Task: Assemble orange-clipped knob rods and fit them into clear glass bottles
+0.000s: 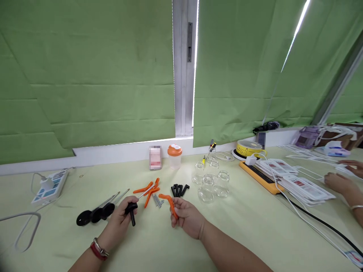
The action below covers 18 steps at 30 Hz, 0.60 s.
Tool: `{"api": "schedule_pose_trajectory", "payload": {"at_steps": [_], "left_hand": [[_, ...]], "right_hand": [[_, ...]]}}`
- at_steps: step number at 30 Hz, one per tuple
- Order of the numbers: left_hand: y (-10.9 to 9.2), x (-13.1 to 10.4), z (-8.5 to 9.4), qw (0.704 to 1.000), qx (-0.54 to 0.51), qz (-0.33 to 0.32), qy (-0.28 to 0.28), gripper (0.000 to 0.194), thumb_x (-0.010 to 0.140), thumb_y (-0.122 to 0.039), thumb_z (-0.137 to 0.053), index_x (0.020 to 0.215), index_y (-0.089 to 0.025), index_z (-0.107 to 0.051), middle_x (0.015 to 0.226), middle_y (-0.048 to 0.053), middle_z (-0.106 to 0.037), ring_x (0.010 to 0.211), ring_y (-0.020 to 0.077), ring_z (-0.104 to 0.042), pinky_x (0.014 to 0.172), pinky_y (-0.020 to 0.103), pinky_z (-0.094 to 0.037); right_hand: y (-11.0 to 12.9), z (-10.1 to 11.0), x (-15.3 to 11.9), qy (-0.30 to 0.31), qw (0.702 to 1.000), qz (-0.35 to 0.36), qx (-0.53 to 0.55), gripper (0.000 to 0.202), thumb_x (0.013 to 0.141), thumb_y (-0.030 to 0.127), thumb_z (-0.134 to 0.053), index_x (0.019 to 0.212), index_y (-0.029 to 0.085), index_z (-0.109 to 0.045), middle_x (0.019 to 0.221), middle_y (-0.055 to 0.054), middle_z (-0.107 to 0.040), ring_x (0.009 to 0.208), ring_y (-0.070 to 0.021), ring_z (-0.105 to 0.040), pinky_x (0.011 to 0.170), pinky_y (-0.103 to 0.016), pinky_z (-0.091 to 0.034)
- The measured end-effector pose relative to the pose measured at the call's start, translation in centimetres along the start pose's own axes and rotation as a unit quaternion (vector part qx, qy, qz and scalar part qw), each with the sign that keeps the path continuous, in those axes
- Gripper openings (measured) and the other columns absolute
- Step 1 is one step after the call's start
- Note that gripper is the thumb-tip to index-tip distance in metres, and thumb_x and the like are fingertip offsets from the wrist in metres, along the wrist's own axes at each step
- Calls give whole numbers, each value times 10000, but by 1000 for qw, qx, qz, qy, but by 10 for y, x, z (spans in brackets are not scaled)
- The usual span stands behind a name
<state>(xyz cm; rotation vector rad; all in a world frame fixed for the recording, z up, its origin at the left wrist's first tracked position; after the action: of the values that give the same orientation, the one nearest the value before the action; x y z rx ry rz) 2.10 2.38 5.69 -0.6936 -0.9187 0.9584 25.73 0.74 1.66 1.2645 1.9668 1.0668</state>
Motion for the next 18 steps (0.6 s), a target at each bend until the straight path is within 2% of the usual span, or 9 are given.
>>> {"api": "schedule_pose_trajectory", "payload": {"at_steps": [4,9,13,16,18], "left_hand": [[-14,-1,-14,997,16,-54,56,328,741,-39,-373,973,-240,-489,997,50,-483,888,175,-494,801,316,-453],[-19,-5,-20,995,-6,-23,97,350,742,-94,-455,1054,-253,-449,1053,51,-459,899,181,-478,713,266,-455],[-16,-5,-20,994,17,-3,106,171,877,-271,-414,1039,-247,-463,936,24,-485,798,166,-471,729,286,-443],[-14,-4,-22,994,46,6,102,196,919,-345,-356,1030,-245,-483,886,15,-501,774,167,-474,742,299,-436],[-15,-3,-23,993,53,0,103,217,919,-365,-364,1044,-244,-495,903,20,-516,800,174,-490,754,303,-438]], "right_hand": [[6,18,6,-75,995,12,64,324,678,244,-695,962,195,-548,705,52,-478,453,-36,-343,452,-202,-258],[7,23,9,-102,990,36,86,221,701,234,-658,865,200,-514,643,63,-453,424,-38,-264,427,-205,-178],[6,23,7,-110,991,26,77,243,754,376,-637,871,205,-511,633,65,-432,419,-42,-247,418,-202,-168],[7,22,7,-121,990,14,72,360,789,539,-567,883,193,-535,617,68,-396,419,-42,-234,414,-199,-168],[7,19,8,-119,991,15,61,394,785,568,-566,874,185,-549,620,68,-386,423,-36,-232,416,-196,-170]]}}
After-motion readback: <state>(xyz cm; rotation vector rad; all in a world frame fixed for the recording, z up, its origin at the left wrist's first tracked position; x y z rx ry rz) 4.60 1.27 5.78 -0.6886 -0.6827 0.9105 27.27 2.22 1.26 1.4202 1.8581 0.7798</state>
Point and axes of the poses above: each hand's wrist, its own x-axis towards the middle knuckle, its own z-axis out of the back of the hand, y = z × x, the point moved 4 cm from there along x, towards the middle knuckle
